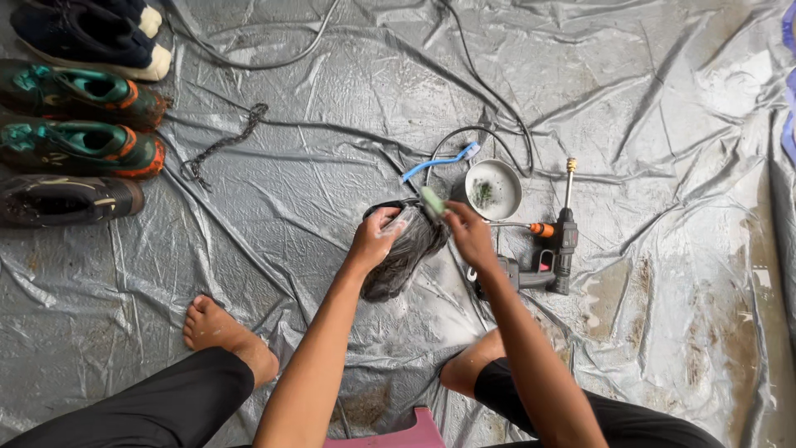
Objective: The person scrubs a single sneaker using a brush and soapy water. They clean the interior, upper, and sole of the shoe, repeatedly dipping the brush into a metal pot to reload soap.
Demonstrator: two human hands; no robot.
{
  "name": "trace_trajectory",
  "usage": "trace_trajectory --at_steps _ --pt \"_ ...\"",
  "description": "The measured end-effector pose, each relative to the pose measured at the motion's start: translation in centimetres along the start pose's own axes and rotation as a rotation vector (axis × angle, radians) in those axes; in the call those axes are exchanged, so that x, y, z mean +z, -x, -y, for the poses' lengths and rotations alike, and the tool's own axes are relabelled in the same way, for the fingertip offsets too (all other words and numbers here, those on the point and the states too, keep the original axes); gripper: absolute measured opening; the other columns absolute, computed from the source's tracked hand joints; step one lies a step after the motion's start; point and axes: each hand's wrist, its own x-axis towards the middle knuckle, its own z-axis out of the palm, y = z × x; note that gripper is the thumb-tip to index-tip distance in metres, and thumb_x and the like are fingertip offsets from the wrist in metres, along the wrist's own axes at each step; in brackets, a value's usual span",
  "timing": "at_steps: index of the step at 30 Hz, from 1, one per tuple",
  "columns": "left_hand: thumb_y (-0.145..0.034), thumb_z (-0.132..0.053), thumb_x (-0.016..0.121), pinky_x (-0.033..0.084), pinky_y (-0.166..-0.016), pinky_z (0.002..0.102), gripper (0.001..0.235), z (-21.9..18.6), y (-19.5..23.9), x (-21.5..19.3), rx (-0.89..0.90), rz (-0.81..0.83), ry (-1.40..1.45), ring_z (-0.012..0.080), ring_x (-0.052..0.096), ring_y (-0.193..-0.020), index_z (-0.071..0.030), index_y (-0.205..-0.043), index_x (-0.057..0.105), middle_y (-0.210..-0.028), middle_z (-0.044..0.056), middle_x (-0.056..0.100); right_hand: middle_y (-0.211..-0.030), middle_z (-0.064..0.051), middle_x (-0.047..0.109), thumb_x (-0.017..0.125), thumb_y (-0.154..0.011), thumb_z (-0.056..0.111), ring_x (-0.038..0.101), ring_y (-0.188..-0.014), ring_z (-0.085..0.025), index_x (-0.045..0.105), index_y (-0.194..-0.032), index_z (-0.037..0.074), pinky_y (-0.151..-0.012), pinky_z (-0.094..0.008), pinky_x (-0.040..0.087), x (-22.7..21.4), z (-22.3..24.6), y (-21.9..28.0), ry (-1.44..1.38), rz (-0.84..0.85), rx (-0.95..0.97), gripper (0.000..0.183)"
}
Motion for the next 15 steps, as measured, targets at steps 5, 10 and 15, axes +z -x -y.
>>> trace_trajectory --at_steps 5,10,15 --pt "-0.086 -0.042 0.08 0.055 -0.104 0.055 0.058 -2.4 4.4 -1.0 0.042 -0.101 -0.068 0.0411 0.067 -0.124 -0.01 -0.133 0.067 -0.12 0.022 0.075 -0.113 -0.029 0.074 0.061 -0.105 0.034 0.068 -0.106 -0.056 0.068 -0.138 0.021 -0.091 -0.064 0.053 1.7 6.9 6.6 -0.008 -0.213 -0.317 0.036" --pt "-0.087 -0.033 0.077 0.05 -0.105 0.065 0.066 -0.2 8.7 0.2 0.065 -0.128 -0.059 0.0509 0.062 -0.126 0.003 -0.139 0.057 -0.123 0.034 0.071 -0.105 -0.022 0.077 0.063 -0.107 0.034 0.077 -0.09 -0.043 0.07 -0.132 0.02 -0.088 -0.058 0.06 4.0 8.1 10.7 0.042 -0.269 -0.251 0.03" --pt "-0.09 -0.023 0.071 0.049 -0.111 0.062 0.063 1.6 11.4 1.5 0.086 -0.191 -0.088 0.0492 0.063 -0.128 -0.013 -0.149 0.053 -0.135 0.027 0.068 -0.096 -0.012 0.074 0.065 -0.103 0.046 0.076 -0.082 -0.043 0.066 -0.13 0.035 -0.072 -0.055 0.06 4.6 4.4 10.0 0.357 -0.35 -0.41 0.03"
